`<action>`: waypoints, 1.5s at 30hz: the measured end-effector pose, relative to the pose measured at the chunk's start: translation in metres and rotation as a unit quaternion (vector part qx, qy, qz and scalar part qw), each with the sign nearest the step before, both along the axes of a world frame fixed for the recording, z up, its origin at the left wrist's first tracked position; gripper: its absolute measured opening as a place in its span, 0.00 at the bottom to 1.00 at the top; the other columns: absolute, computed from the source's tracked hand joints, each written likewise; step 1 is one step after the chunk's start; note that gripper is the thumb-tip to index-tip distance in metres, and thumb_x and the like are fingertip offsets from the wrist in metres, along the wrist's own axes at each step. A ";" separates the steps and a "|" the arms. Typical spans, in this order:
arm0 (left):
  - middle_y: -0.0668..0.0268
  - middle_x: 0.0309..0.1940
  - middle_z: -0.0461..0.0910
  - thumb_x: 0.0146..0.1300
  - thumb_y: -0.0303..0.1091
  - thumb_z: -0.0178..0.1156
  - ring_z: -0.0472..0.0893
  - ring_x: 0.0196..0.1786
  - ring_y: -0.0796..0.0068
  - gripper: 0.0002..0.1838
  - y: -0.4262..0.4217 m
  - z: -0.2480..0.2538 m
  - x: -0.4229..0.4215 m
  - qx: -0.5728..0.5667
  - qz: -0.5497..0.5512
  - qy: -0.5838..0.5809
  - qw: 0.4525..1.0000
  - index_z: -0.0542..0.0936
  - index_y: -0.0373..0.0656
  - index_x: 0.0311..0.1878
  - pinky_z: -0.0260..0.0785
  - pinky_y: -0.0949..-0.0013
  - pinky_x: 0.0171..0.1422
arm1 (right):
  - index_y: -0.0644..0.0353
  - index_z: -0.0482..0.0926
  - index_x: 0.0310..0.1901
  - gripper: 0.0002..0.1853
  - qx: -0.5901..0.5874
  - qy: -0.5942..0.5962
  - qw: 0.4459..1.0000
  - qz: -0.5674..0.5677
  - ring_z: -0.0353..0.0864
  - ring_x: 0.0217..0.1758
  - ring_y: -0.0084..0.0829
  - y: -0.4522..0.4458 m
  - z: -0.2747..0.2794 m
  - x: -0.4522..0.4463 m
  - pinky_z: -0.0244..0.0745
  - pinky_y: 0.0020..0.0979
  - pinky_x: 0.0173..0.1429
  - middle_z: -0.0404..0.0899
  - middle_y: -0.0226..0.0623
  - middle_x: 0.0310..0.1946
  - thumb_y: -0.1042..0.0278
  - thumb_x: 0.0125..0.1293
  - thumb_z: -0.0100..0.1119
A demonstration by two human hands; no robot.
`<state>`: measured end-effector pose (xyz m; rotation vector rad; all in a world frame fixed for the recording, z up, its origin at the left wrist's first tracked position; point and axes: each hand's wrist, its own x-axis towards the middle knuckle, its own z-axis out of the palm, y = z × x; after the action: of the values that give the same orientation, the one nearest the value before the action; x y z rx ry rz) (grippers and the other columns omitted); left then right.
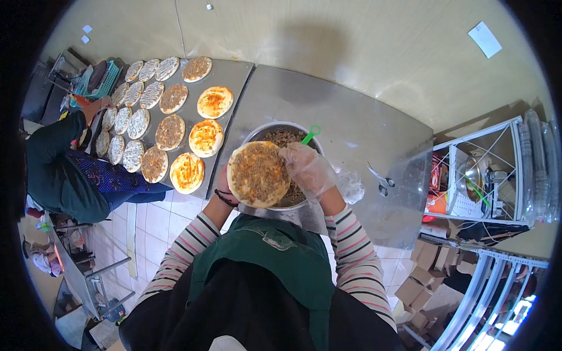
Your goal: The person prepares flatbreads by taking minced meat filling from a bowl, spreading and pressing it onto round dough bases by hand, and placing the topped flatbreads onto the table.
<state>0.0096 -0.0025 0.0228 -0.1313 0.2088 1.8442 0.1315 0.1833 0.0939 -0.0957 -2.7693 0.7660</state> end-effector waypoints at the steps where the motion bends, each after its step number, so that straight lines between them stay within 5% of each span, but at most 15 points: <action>1: 0.53 0.58 0.71 0.68 0.47 0.39 0.72 0.59 0.56 0.26 0.000 -0.001 -0.001 -0.002 0.002 -0.002 1.000 0.67 0.38 0.61 0.62 0.54 0.65 | 0.61 0.78 0.42 0.16 -0.014 -0.047 0.998 -0.025 0.78 0.40 0.45 -0.006 0.004 0.007 0.76 0.37 0.45 0.78 0.46 0.34 0.82 0.50 0.54; 9: 0.53 0.60 0.69 0.68 0.48 0.39 0.70 0.61 0.55 0.27 0.016 0.004 -0.004 0.003 0.064 0.009 0.998 0.67 0.39 0.62 0.62 0.53 0.65 | 0.64 0.77 0.42 0.15 -0.007 0.025 0.997 -0.067 0.78 0.37 0.46 -0.050 0.027 0.023 0.77 0.36 0.41 0.77 0.45 0.36 0.82 0.50 0.54; 12: 0.53 0.59 0.70 0.68 0.48 0.39 0.71 0.60 0.55 0.27 0.022 0.005 -0.003 0.050 0.059 -0.004 0.997 0.67 0.39 0.61 0.62 0.53 0.65 | 0.64 0.78 0.40 0.13 -0.107 -0.024 0.988 -0.105 0.78 0.35 0.45 -0.045 0.022 0.020 0.76 0.37 0.40 0.77 0.45 0.33 0.81 0.49 0.56; 14: 0.53 0.59 0.70 0.68 0.48 0.39 0.71 0.60 0.55 0.27 0.023 0.010 -0.003 0.061 0.059 -0.004 0.996 0.68 0.39 0.61 0.62 0.52 0.65 | 0.63 0.78 0.37 0.11 -0.047 0.066 0.996 -0.029 0.77 0.33 0.43 -0.044 0.017 0.018 0.73 0.38 0.37 0.76 0.44 0.29 0.80 0.50 0.57; 23: 0.53 0.59 0.69 0.68 0.49 0.38 0.70 0.60 0.54 0.27 0.025 0.012 -0.007 0.070 0.068 -0.020 0.995 0.67 0.41 0.61 0.62 0.53 0.65 | 0.61 0.78 0.33 0.06 0.004 0.125 0.992 0.015 0.76 0.31 0.43 -0.054 0.028 0.012 0.72 0.39 0.36 0.75 0.42 0.25 0.76 0.51 0.60; 26: 0.52 0.60 0.68 0.67 0.50 0.38 0.69 0.61 0.54 0.28 0.028 0.022 -0.006 0.095 0.065 -0.034 0.993 0.67 0.40 0.62 0.61 0.52 0.66 | 0.61 0.77 0.32 0.05 -0.099 0.082 0.992 0.000 0.77 0.31 0.42 -0.055 0.034 0.006 0.72 0.39 0.36 0.75 0.41 0.24 0.75 0.52 0.60; 28: 0.52 0.61 0.67 0.67 0.51 0.38 0.69 0.62 0.54 0.29 0.028 0.029 -0.004 0.018 0.073 0.017 0.997 0.66 0.39 0.63 0.59 0.51 0.67 | 0.61 0.77 0.32 0.05 -0.090 0.061 0.994 0.027 0.77 0.31 0.42 -0.058 0.042 0.002 0.72 0.39 0.36 0.75 0.41 0.24 0.74 0.52 0.60; 33: 0.52 0.61 0.67 0.68 0.50 0.37 0.68 0.62 0.54 0.29 0.031 0.025 -0.002 0.025 0.080 0.030 0.996 0.65 0.39 0.63 0.58 0.52 0.68 | 0.61 0.77 0.32 0.05 -0.050 0.070 0.996 0.006 0.77 0.31 0.42 -0.062 0.029 -0.007 0.73 0.38 0.37 0.75 0.41 0.24 0.73 0.53 0.60; 36: 0.52 0.61 0.67 0.68 0.50 0.37 0.68 0.62 0.54 0.29 0.027 0.027 -0.001 0.042 0.072 0.012 0.996 0.65 0.38 0.63 0.59 0.53 0.68 | 0.61 0.77 0.32 0.04 -0.125 0.062 0.990 0.028 0.77 0.31 0.43 -0.055 0.033 -0.016 0.73 0.38 0.37 0.75 0.42 0.25 0.73 0.53 0.60; 38: 0.52 0.61 0.67 0.68 0.50 0.37 0.69 0.62 0.54 0.29 0.026 0.026 -0.003 0.060 0.067 -0.001 0.996 0.65 0.38 0.63 0.59 0.54 0.68 | 0.61 0.78 0.32 0.04 -0.126 0.061 0.988 -0.065 0.77 0.32 0.43 -0.048 0.035 -0.016 0.73 0.39 0.39 0.76 0.42 0.26 0.73 0.54 0.59; 41: 0.52 0.60 0.68 0.68 0.50 0.38 0.69 0.62 0.54 0.29 0.028 0.029 -0.003 0.054 0.063 0.009 0.997 0.66 0.38 0.62 0.59 0.54 0.68 | 0.60 0.79 0.33 0.04 -0.056 0.057 0.996 0.025 0.78 0.33 0.43 -0.053 0.029 -0.019 0.73 0.39 0.40 0.77 0.42 0.27 0.72 0.55 0.58; 45: 0.51 0.60 0.68 0.68 0.50 0.38 0.69 0.62 0.54 0.28 0.027 0.030 -0.002 0.019 0.070 0.020 0.997 0.66 0.39 0.62 0.60 0.54 0.67 | 0.59 0.79 0.34 0.05 -0.065 0.024 0.998 0.004 0.78 0.34 0.42 -0.052 0.026 -0.018 0.73 0.39 0.41 0.78 0.42 0.28 0.71 0.56 0.58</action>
<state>0.0071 0.0244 0.0529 -0.0848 0.1955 1.9899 0.1139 0.1317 0.1203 -0.0899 -2.6752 0.9377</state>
